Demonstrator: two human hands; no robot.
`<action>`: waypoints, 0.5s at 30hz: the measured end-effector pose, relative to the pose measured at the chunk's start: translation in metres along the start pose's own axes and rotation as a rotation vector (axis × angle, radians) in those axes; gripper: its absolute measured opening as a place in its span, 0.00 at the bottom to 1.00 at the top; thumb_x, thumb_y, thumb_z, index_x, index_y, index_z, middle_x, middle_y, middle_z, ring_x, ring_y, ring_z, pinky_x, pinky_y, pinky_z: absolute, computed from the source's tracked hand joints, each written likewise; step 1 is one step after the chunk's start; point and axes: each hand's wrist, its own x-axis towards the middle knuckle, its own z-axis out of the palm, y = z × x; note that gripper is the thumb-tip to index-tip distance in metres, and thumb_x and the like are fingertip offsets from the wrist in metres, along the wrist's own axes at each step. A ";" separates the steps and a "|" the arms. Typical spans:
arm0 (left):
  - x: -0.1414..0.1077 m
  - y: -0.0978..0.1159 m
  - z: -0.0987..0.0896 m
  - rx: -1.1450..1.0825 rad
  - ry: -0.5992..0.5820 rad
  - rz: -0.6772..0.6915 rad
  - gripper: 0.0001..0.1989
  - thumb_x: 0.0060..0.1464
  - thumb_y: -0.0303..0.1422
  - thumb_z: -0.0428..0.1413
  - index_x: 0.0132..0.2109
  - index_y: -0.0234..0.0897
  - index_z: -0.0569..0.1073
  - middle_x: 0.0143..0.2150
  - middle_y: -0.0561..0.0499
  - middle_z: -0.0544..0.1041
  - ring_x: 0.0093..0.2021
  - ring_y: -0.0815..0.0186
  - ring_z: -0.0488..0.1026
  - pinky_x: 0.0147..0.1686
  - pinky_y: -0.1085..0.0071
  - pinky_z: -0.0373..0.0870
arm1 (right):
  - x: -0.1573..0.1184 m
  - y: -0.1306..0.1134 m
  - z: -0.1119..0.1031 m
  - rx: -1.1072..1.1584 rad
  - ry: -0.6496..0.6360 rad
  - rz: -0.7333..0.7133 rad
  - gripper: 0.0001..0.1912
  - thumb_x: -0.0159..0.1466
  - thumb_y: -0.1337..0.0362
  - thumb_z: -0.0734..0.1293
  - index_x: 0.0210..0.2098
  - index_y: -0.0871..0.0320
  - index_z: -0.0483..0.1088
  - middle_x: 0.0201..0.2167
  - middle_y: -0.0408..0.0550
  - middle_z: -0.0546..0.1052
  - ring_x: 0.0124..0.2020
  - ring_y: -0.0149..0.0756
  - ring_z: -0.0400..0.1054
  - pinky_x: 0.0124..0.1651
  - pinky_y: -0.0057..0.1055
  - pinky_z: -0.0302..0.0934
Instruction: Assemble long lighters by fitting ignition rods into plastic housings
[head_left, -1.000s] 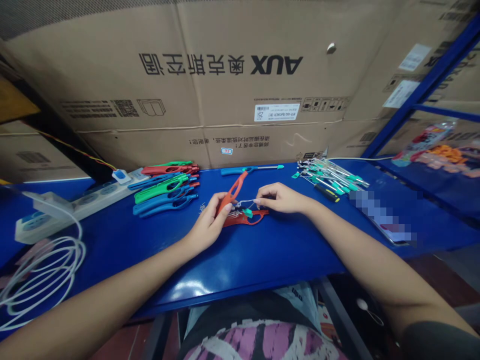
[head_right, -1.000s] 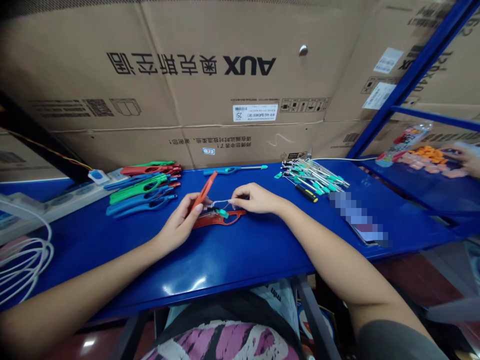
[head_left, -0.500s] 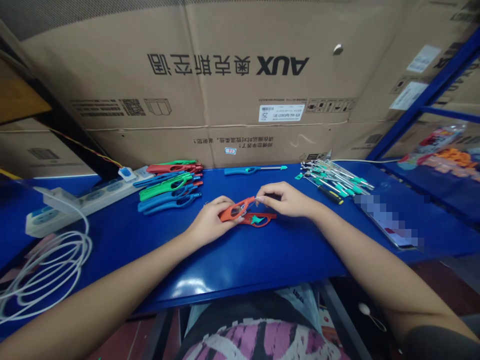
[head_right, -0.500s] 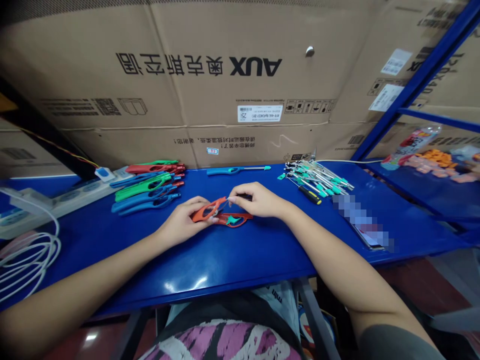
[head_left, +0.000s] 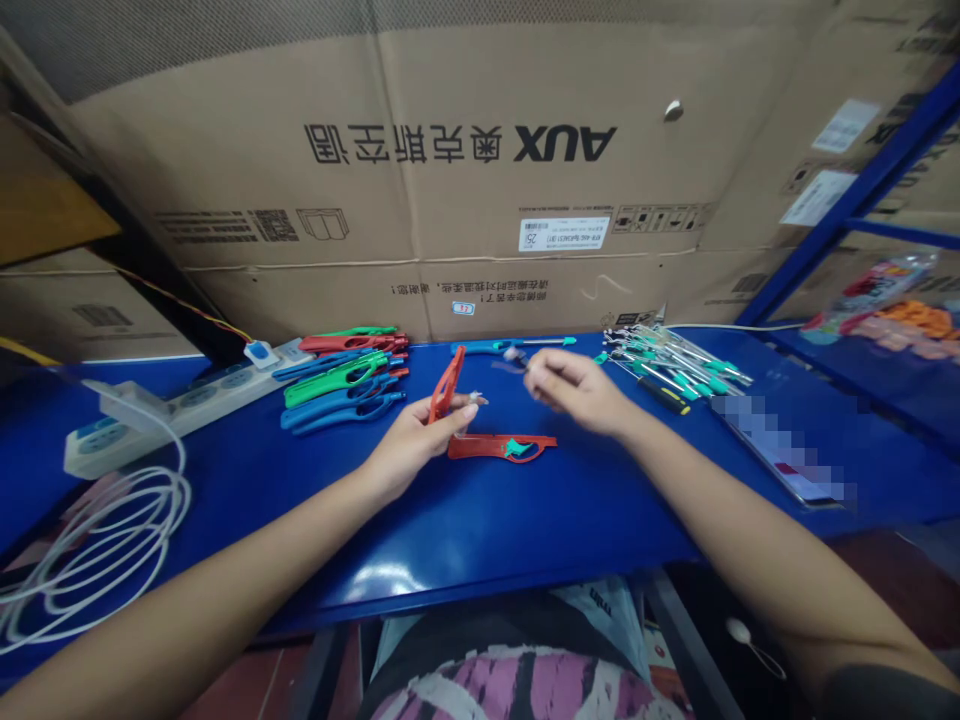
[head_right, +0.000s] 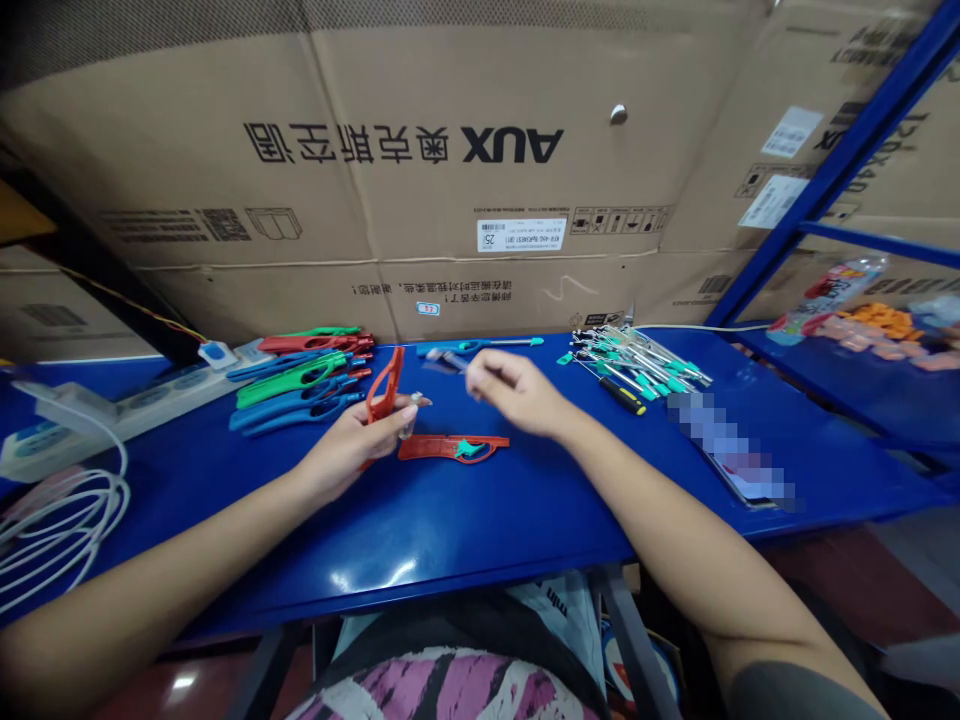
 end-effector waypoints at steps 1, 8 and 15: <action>-0.004 0.000 0.005 -0.058 -0.026 -0.033 0.27 0.45 0.49 0.68 0.46 0.33 0.80 0.26 0.55 0.70 0.19 0.78 0.50 0.20 0.75 0.43 | -0.002 -0.003 0.013 -0.036 -0.046 -0.003 0.20 0.65 0.45 0.66 0.34 0.56 0.65 0.27 0.40 0.67 0.24 0.27 0.56 0.27 0.27 0.53; -0.013 -0.004 0.015 -0.073 -0.095 -0.116 0.22 0.48 0.45 0.67 0.44 0.34 0.81 0.20 0.58 0.65 0.18 0.77 0.49 0.19 0.75 0.43 | -0.011 -0.011 0.043 -0.177 -0.241 0.073 0.15 0.63 0.60 0.69 0.45 0.54 0.62 0.34 0.42 0.75 0.28 0.29 0.69 0.31 0.27 0.60; -0.001 -0.017 -0.002 0.558 -0.062 0.369 0.13 0.52 0.34 0.62 0.45 0.37 0.80 0.45 0.46 0.80 0.44 0.58 0.76 0.46 0.63 0.70 | -0.007 -0.007 0.008 -0.524 -0.328 0.047 0.06 0.68 0.66 0.61 0.43 0.58 0.68 0.27 0.40 0.73 0.25 0.29 0.64 0.29 0.27 0.53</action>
